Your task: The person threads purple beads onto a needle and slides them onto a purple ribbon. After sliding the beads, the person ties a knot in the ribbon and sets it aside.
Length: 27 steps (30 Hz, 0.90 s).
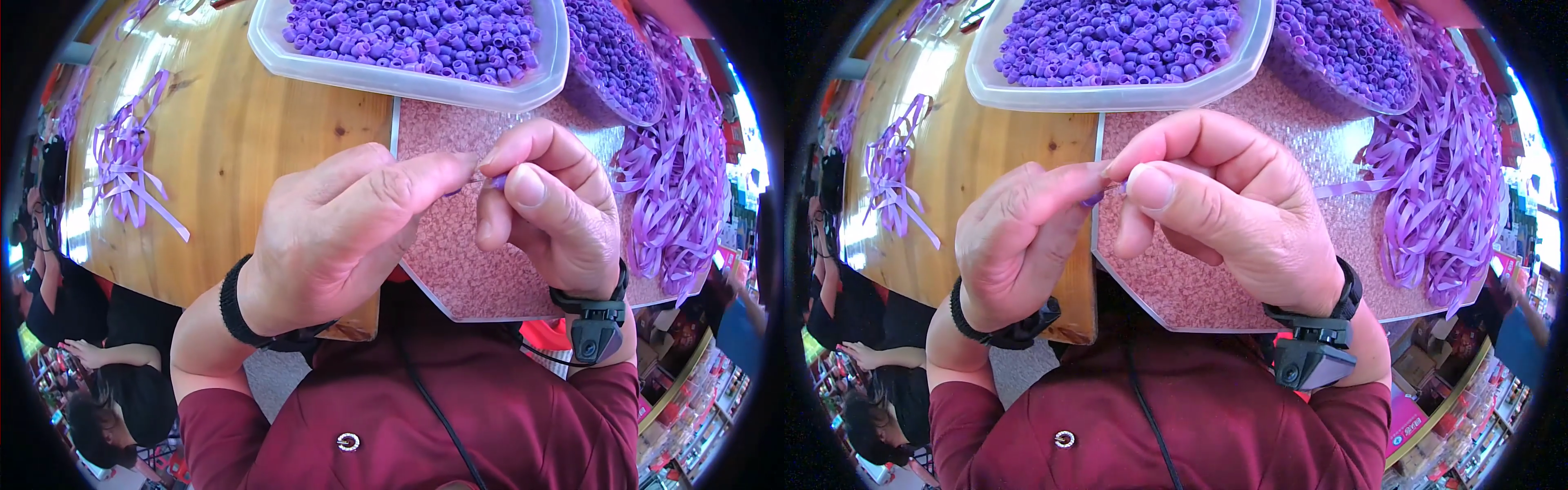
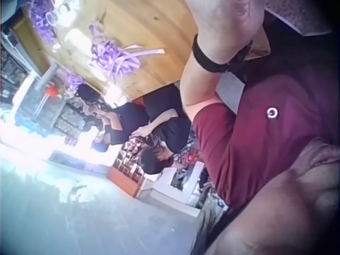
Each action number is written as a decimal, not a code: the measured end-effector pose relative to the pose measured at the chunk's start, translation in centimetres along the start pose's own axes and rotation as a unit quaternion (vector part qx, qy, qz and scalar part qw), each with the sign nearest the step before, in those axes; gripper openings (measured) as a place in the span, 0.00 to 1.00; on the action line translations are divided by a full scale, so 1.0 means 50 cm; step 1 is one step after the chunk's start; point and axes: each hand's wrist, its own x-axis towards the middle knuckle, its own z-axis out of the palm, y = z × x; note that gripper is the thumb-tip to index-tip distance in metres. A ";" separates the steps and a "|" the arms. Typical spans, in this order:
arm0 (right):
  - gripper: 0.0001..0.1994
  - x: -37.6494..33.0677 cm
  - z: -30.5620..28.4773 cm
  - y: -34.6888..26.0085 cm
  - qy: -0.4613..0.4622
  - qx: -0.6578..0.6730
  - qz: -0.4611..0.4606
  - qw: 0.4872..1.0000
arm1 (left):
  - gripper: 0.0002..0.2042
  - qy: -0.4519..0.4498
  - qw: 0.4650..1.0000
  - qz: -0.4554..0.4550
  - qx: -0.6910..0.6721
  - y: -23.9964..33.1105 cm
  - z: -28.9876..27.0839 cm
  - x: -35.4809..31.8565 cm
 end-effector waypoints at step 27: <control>0.09 0.003 0.009 0.012 0.019 -0.040 -0.074 0.996 | 0.12 0.016 0.999 0.030 0.016 -0.002 0.000 -0.002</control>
